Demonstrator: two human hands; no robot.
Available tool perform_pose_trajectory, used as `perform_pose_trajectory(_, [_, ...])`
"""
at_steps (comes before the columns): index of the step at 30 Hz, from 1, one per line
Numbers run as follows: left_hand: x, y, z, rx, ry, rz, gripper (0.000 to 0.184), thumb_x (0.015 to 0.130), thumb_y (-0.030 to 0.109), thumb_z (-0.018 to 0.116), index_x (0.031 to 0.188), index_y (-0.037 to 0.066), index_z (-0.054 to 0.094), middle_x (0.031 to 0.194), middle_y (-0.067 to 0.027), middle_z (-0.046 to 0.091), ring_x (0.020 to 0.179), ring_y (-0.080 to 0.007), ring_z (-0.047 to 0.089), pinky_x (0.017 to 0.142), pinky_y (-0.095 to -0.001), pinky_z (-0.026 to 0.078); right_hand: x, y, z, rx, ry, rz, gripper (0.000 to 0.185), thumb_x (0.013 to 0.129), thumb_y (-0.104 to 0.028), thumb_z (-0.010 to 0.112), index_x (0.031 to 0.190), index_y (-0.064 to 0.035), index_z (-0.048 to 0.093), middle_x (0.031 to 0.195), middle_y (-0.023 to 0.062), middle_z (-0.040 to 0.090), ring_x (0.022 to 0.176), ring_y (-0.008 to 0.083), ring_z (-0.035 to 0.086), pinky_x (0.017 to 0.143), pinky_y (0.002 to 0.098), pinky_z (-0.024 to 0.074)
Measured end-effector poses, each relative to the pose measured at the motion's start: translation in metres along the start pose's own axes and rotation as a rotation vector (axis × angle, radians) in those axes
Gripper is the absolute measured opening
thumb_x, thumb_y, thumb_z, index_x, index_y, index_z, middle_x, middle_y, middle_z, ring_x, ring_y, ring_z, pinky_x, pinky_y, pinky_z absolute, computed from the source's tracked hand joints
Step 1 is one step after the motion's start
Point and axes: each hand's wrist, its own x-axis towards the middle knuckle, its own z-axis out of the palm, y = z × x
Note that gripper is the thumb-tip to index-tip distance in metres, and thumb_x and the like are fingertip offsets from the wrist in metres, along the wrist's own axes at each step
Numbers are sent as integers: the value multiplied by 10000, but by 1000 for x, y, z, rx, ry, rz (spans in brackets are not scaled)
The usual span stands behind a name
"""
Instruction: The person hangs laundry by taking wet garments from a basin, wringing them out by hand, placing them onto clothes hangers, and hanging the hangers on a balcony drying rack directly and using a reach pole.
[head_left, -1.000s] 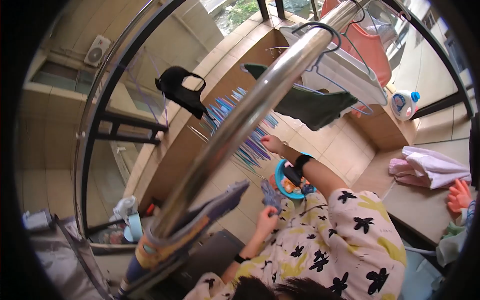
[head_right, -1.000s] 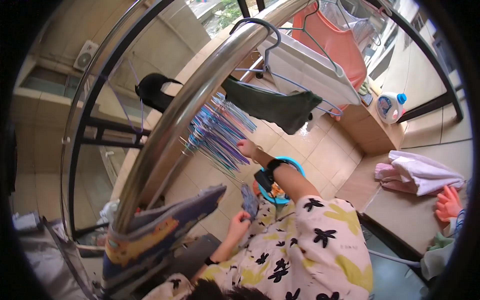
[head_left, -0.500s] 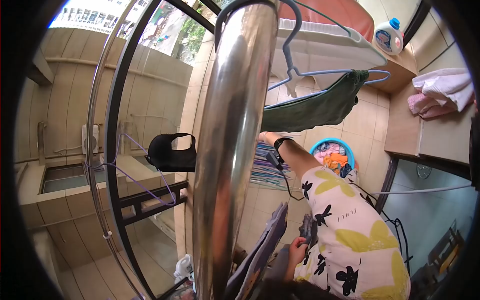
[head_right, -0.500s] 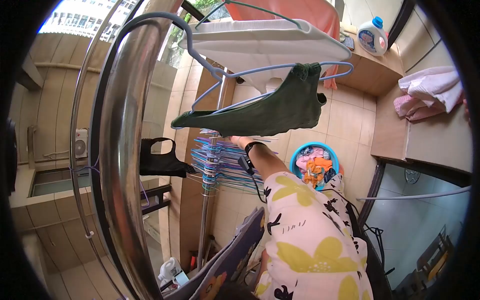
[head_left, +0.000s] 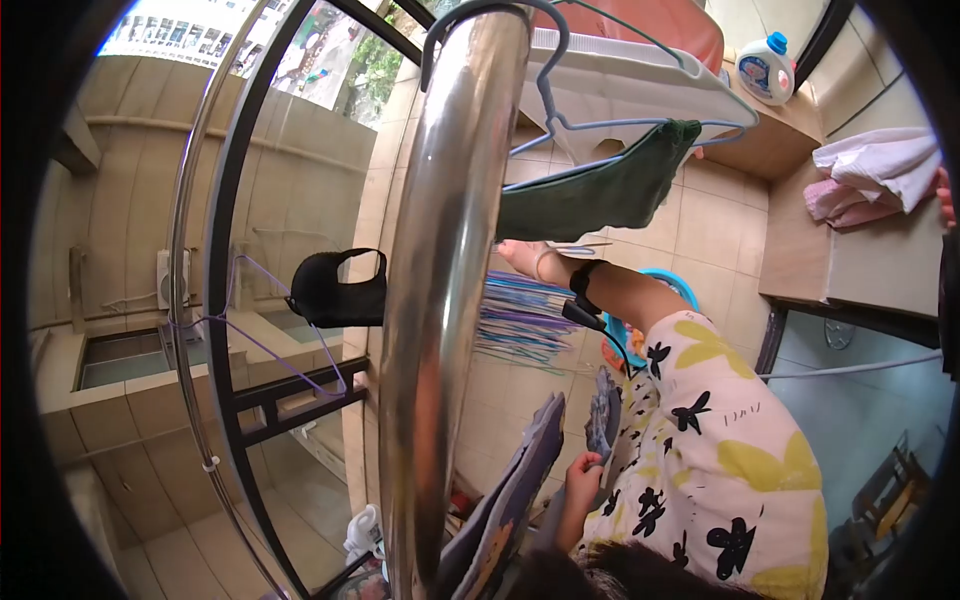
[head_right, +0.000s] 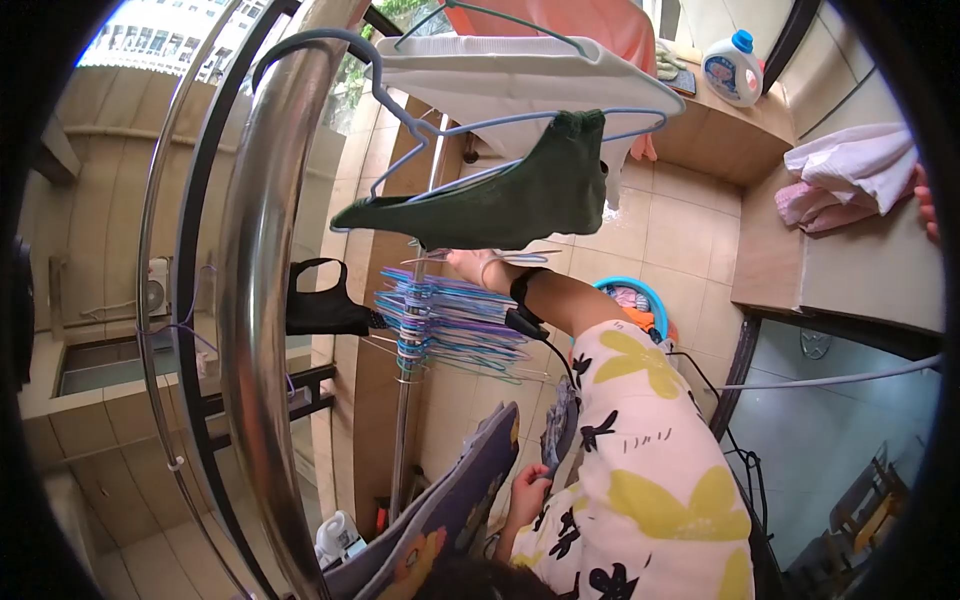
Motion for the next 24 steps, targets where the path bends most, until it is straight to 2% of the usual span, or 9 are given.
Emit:
perform_pose_trajectory(1, [2, 0, 1, -43, 3, -37, 170, 701, -51, 522, 842, 37, 556, 758, 21, 531, 689, -68, 477, 641, -194, 375, 5, 20, 39, -248, 209, -286, 197, 769, -64, 511, 954, -98, 567, 926, 136, 575, 866, 336, 580, 729, 387, 487])
perform_pose_trajectory(2, [2, 6, 3, -47, 13, -31, 178, 693, -53, 522, 839, 44, 554, 763, 23, 527, 680, -66, 471, 621, -195, 370, -7, 18, 36, -248, 201, -288, 197, 769, -64, 511, 954, -98, 567, 926, 136, 575, 866, 336, 580, 729, 387, 487])
perform_pose_trajectory(5, [1, 17, 11, -77, 47, 20, 200, 669, -56, 514, 834, 54, 542, 736, 29, 508, 649, -60, 449, 572, -191, 345, -56, 11, 19, -10, 5, -200, 105, 755, -61, 510, 843, -60, 568, 863, 145, 576, 772, 339, 596, 687, 397, 492])
perform_pose_trajectory(9, [3, 25, 22, -5, 161, -4, 222, 605, 6, 588, 816, 46, 533, 672, 5, 522, 591, -86, 474, 521, -228, 371, -104, 52, 26, -79, -238, 9, 165, 774, -80, 493, 891, -54, 606, 919, 156, 623, 849, 316, 620, 701, 390, 507])
perform_pose_trajectory(12, [9, 27, 34, 66, 233, 133, 188, 701, 98, 661, 803, 46, 512, 681, 0, 519, 614, -84, 455, 542, -238, 375, -153, 92, 9, -182, -300, 139, 192, 765, -93, 510, 905, -52, 635, 927, 172, 638, 894, 313, 618, 724, 402, 504])
perform_pose_trajectory(18, [15, 63, 64, 0, 431, 339, 256, 838, 223, 613, 774, 16, 477, 684, -9, 463, 647, -96, 413, 581, -246, 364, -273, 159, -104, 165, -291, 147, 223, 746, -178, 578, 936, -69, 622, 949, 146, 638, 810, 343, 611, 725, 403, 490])
perform_pose_trajectory(21, [28, 71, 80, 41, 455, 383, 288, 876, 257, 560, 735, 34, 446, 684, 8, 413, 658, -89, 362, 586, -242, 337, -338, 141, -189, 331, -359, 277, 199, 770, -207, 615, 894, -53, 637, 922, 133, 634, 823, 284, 608, 723, 369, 486])
perform_pose_trajectory(22, [28, 82, 88, 35, 455, 375, 292, 891, 257, 539, 711, 54, 429, 679, 31, 381, 655, -71, 328, 578, -229, 318, -355, 130, -208, 452, -218, 203, 217, 791, -219, 618, 918, -44, 632, 903, 121, 628, 829, 246, 599, 729, 350, 480])
perform_pose_trajectory(24, [19, 112, 106, -114, 396, 268, 335, 910, 330, 493, 1025, 20, 549, 932, -37, 572, 819, -112, 524, 737, -252, 416, -378, 132, -224, 571, -82, 126, 235, 813, -231, 620, 943, -35, 627, 884, 109, 621, 836, 208, 589, 736, 330, 473])
